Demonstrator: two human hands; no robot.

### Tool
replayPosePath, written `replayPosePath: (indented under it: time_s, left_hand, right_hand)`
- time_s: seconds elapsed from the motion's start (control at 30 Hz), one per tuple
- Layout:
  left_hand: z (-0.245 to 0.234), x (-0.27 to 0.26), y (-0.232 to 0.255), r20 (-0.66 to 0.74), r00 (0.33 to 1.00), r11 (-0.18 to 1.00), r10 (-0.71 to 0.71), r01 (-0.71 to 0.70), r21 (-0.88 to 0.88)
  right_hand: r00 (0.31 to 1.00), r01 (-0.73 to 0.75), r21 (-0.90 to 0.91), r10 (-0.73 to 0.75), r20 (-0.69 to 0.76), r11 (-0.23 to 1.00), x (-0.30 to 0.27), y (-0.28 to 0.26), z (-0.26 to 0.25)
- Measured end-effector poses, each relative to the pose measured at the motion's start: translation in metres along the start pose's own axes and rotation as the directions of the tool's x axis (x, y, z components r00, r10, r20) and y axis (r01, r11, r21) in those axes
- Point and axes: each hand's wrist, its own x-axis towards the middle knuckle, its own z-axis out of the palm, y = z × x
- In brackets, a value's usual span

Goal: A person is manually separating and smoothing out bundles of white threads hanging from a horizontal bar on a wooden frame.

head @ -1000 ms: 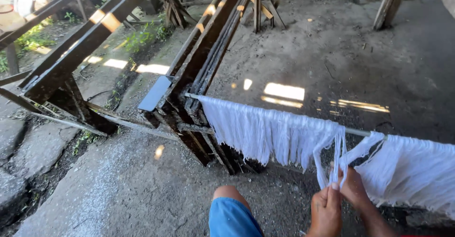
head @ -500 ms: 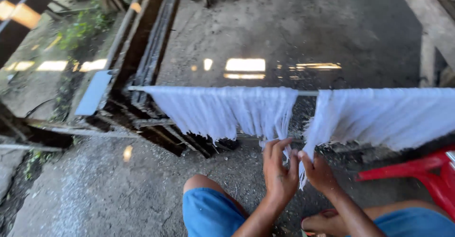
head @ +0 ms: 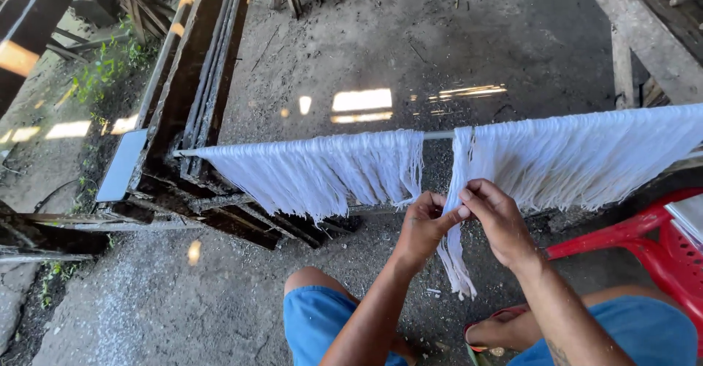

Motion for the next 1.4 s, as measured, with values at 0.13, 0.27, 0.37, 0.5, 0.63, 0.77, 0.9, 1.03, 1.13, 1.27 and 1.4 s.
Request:
replayPosePath:
  time_s: [0.13,0.27,0.37,0.5,0.63,0.77,0.9,1.03,1.13,1.27,1.4]
  left_hand:
    - [-0.003,-0.007,0.025,-0.047,0.998,0.998,-0.033,0.03,-0.055]
    - [-0.019,-0.007,0.044,-0.274,0.958,0.989,-0.084,0.046,-0.144]
    - [-0.021,-0.002,0.049,-0.318,0.946,0.992,-0.055,0.014,-0.129]
    - [-0.009,-0.009,0.074,0.021,0.983,0.983,-0.181,0.181,-0.003]
    - [-0.009,0.003,0.035,0.081,0.994,0.997,-0.075,0.073,0.037]
    - [-0.018,-0.001,0.045,-0.015,0.997,0.955,-0.077,0.069,-0.29]
    - [-0.02,-0.02,0.027,0.033,0.989,0.961,-0.141,0.145,-0.235]
    - [-0.001,-0.044,0.011,-0.095,0.99,0.992,-0.1,0.092,-0.083]
    - [0.016,-0.054,0.01,-0.173,0.983,0.996,-0.066,0.055,-0.068]
    - [0.059,-0.073,0.049,-0.234,0.963,0.951,-0.136,0.06,-0.305]
    - [0.075,-0.077,0.091,-0.093,0.954,0.819,-0.286,0.193,-0.541]
  right_hand:
    - [0.999,-0.034,0.075,0.035,-0.009,0.997,-0.005,-0.021,0.006]
    - [0.999,-0.043,0.144,0.038,0.033,0.989,-0.016,-0.03,-0.009]
    - [0.998,-0.056,0.197,0.046,0.052,0.979,-0.017,-0.027,-0.017]
    - [0.98,-0.149,0.017,0.145,0.139,0.989,-0.01,-0.009,-0.012]
    - [0.981,-0.124,0.015,0.12,0.149,0.992,-0.007,0.011,-0.006]
    - [0.994,-0.107,-0.02,0.107,0.001,0.994,-0.007,0.007,-0.014]
    - [0.982,-0.186,-0.236,0.187,-0.016,0.954,-0.008,0.004,-0.005]
    - [0.974,-0.149,-0.533,0.217,0.068,0.833,-0.003,0.017,0.023]
    - [0.984,-0.117,-0.67,0.176,0.021,0.733,0.016,0.029,0.016]
    - [0.991,-0.131,-0.681,0.11,-0.074,0.72,0.051,0.058,0.004]
    - [0.99,0.075,-0.83,-0.14,-0.004,0.552,0.088,0.084,-0.023]
